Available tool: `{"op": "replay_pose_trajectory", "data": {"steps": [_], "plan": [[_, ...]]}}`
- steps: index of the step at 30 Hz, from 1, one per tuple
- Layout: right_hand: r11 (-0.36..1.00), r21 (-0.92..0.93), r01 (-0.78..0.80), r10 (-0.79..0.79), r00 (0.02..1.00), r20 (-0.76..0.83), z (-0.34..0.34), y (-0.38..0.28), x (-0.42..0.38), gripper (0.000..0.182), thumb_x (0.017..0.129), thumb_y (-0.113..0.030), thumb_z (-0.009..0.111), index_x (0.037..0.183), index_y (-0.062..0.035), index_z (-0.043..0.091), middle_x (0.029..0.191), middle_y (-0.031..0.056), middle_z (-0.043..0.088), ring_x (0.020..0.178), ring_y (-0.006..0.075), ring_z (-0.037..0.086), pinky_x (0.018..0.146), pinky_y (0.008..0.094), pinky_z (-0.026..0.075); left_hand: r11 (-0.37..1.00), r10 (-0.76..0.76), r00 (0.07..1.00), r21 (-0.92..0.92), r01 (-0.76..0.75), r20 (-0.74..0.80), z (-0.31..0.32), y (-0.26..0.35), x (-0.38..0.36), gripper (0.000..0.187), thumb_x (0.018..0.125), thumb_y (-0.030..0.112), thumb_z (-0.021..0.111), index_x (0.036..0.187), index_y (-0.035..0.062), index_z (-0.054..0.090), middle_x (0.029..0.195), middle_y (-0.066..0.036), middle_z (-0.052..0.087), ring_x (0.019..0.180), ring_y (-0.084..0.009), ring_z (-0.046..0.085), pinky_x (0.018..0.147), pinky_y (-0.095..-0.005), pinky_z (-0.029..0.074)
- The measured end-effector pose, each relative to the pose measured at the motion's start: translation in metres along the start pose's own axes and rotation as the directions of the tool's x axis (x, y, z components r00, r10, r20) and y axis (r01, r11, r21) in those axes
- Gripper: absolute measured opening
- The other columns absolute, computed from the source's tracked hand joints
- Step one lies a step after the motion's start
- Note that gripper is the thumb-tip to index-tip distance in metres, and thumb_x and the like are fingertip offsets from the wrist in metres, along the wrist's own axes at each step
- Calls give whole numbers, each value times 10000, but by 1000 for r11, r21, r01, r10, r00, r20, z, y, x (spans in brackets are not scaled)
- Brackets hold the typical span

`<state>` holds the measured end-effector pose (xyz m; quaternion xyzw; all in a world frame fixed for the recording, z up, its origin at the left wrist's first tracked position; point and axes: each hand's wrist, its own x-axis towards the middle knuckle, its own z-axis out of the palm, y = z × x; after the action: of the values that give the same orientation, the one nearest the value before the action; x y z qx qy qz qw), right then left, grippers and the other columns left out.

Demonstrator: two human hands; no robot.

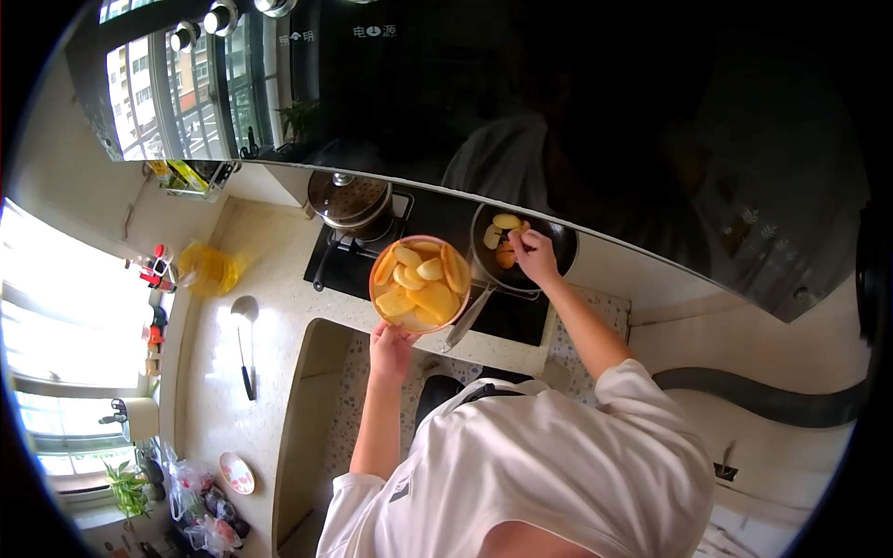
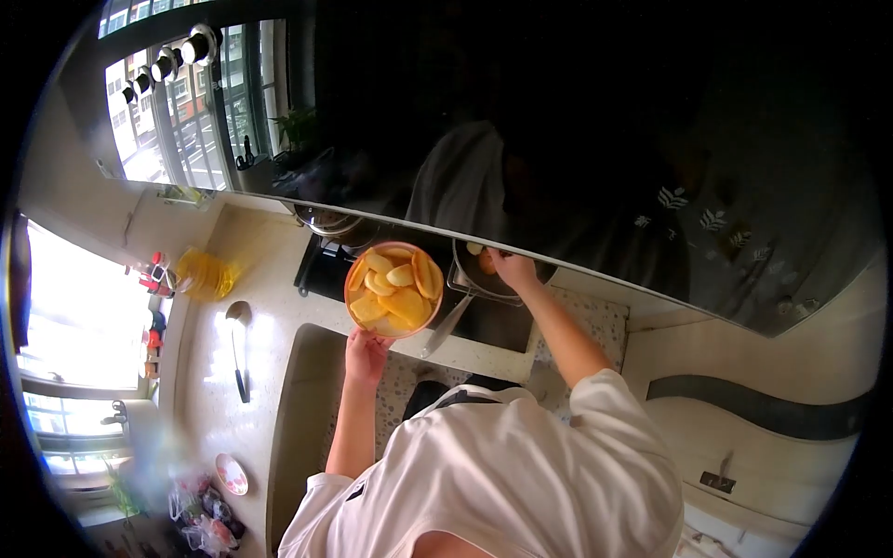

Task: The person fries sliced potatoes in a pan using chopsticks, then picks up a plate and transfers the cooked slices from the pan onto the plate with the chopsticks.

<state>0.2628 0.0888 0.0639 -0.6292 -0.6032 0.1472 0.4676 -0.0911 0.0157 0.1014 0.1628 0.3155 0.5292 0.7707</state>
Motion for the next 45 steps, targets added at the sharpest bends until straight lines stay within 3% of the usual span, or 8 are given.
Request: {"op": "replay_pose_trajectory", "data": {"steps": [2, 7, 13, 16, 21, 32, 35, 45], "plan": [[934, -165, 316, -316, 948, 23, -3, -13, 0, 235, 919, -152, 678, 747, 5, 649, 677, 101, 570, 562, 240, 608, 486, 295, 436, 1000, 4, 1000, 4, -4, -27, 1, 0, -1, 268, 905, 41, 495, 1138, -27, 608, 1075, -131, 701, 959, -239, 700, 919, -372, 551], [924, -133, 359, -326, 920, 218, 3, -19, -1, 196, 882, -129, 708, 736, -13, 647, 699, 126, 574, 608, 312, 584, 528, 343, 451, 1000, 1, 1000, 11, 0, -24, -7, -1, 0, 266, 902, 44, 499, 1133, -25, 612, 1074, -133, 701, 953, -239, 701, 907, -366, 556], [971, -236, 41, -135, 908, -397, 24, 75, -4, 300, 955, -167, 619, 730, 29, 648, 746, 89, 695, 547, 209, 602, 554, 319, 467, 1000, -1, 1000, -4, 1, 1, -8, -1, 1, 246, 900, 47, 509, 1106, -20, 626, 1082, -136, 701, 949, -238, 703, 898, -363, 560], [934, 150, -323, 350, 754, -556, 10, 109, 2, 341, 994, -232, 551, 751, -7, 629, 725, 85, 680, 524, 166, 579, 538, 318, 471, 1000, -12, 1000, 10, 12, 16, -10, 0, 3, 245, 902, 51, 511, 1107, -16, 628, 1084, -133, 701, 951, -235, 703, 898, -363, 560], [555, 773, -309, 818, 371, -439, -23, 61, 14, 294, 999, -254, 535, 827, -16, 557, 635, 68, 607, 482, 155, 543, 437, 288, 422, 1000, -29, 999, 4, 29, 17, -4, 1, 4, 247, 905, 54, 510, 1112, -18, 623, 1085, -133, 701, 959, -235, 702, 904, -362, 557], [707, 450, -545, 701, 619, -353, -21, 58, 5, 295, 973, -208, 551, 773, 4, 594, 586, 77, 586, 437, 146, 533, 395, 293, 391, 998, -50, 998, 41, 48, 42, -4, -2, 12, 260, 919, 73, 508, 1132, -27, 616, 1084, -141, 698, 973, -232, 695, 917, -362, 550], [876, 260, -407, 482, 710, -513, -22, 79, 4, 296, 969, -204, 546, 765, 4, 597, 582, 75, 588, 449, 146, 544, 402, 293, 401, 998, -52, 998, 29, 51, 44, -8, -5, 14, 259, 919, 75, 508, 1130, -27, 618, 1077, -141, 700, 971, -232, 696, 916, -363, 551], [849, 255, -463, 497, 864, -86, -9, 75, -3, 321, 998, -247, 548, 859, 25, 649, 666, 70, 614, 451, 127, 554, 394, 279, 416, 999, -48, 998, 18, 48, 44, -10, -5, 13, 236, 915, 53, 510, 1103, -26, 631, 1062, -147, 703, 956, -244, 699, 913, -388, 552]]}}
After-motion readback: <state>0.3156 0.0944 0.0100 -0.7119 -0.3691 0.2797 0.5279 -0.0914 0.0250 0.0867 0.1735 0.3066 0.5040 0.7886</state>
